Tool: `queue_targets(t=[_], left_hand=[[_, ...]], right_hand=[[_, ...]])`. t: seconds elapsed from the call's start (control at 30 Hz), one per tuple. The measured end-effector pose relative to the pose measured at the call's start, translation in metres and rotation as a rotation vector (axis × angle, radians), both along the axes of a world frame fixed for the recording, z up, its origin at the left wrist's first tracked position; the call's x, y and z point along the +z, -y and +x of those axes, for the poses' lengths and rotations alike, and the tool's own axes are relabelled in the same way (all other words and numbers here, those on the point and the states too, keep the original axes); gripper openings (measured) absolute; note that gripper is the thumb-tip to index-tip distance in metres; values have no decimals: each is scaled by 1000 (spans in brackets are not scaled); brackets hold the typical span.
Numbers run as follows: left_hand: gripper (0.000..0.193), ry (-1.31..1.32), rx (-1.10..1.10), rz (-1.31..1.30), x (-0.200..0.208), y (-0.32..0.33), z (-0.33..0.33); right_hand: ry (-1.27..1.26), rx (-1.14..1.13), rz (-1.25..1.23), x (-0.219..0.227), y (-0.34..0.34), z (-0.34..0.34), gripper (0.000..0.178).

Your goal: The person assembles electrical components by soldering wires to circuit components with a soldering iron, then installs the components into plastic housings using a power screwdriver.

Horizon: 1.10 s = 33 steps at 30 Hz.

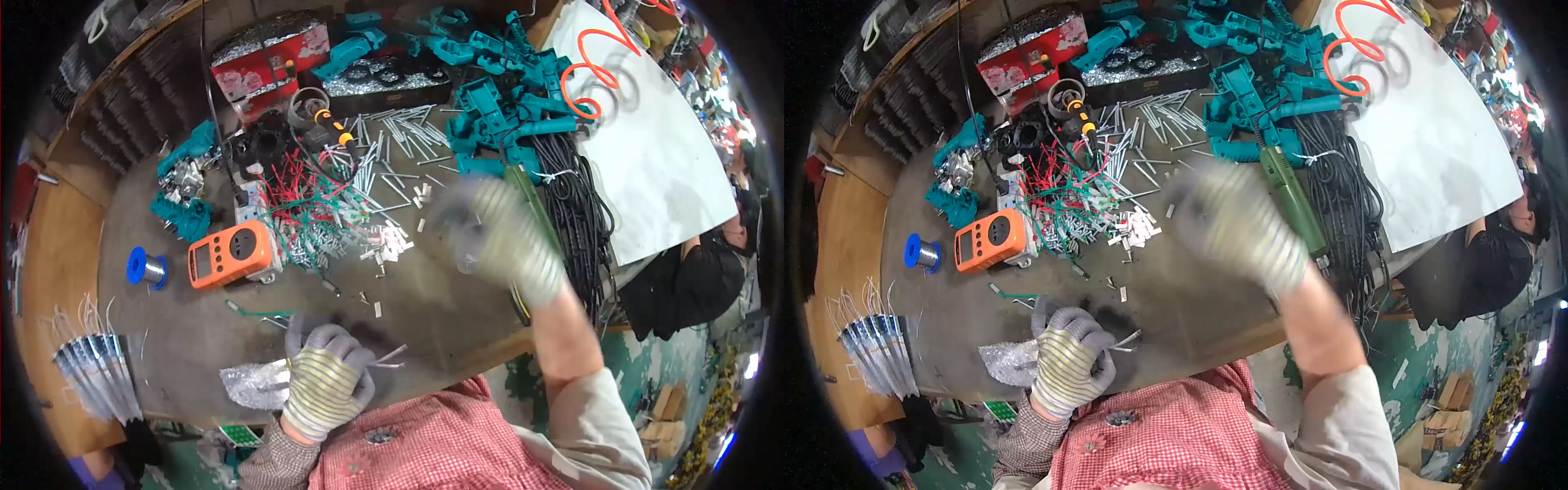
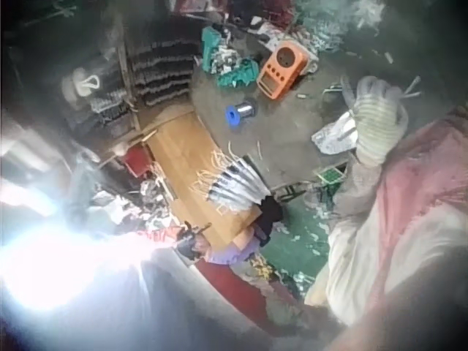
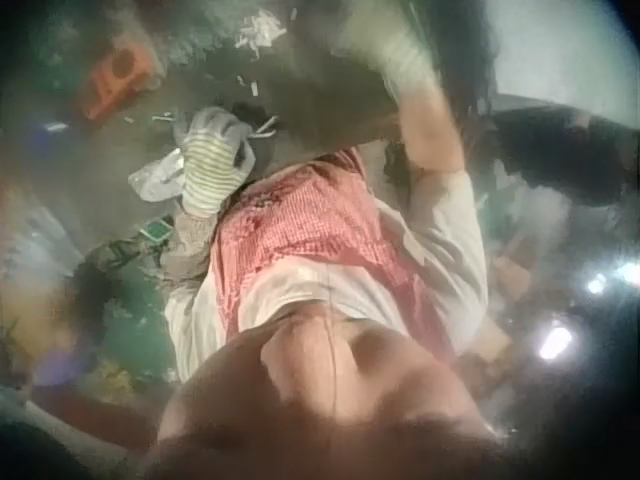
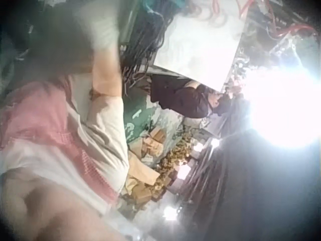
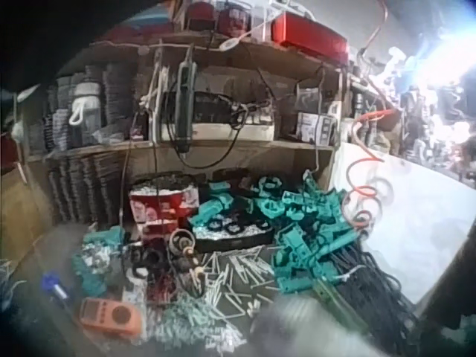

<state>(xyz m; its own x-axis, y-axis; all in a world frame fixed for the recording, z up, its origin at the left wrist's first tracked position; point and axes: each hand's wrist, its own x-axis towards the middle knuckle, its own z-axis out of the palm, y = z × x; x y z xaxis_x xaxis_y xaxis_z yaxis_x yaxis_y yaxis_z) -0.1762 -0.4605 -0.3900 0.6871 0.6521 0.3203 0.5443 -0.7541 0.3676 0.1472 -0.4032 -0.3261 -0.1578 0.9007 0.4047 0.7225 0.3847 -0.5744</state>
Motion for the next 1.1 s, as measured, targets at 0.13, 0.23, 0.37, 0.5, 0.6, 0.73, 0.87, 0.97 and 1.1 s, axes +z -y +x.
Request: queue_targets(t=[0.13,0.23,0.37,0.5,0.6,0.73,0.87,0.97,1.1], left_hand=[[51,-56,-26,0,7,2,17],[65,-162,23,5,10,2,17],[69,-49,35,-58,22,5,8],[66,28,118,328,43,-7,8],[58,4,137,571,82,-27,26],[49,22,71,351,74,-45,10],[48,507,540,-324,42,-29,-20],[58,1065,385,-724,45,-30,-17],[70,1522,153,-1189,38,-27,-24]], right_hand=[[880,-882,110,-14,-106,121,23],[922,-761,-90,-20,-140,148,37],[507,-382,36,13,-126,130,36],[268,328,266,35,-75,49,38],[227,677,-85,48,-40,-25,37],[111,745,-124,37,-66,-20,32],[447,47,-165,-22,-142,0,32],[665,-33,-205,-77,-173,8,32],[687,-148,-346,-80,-178,-4,27]])
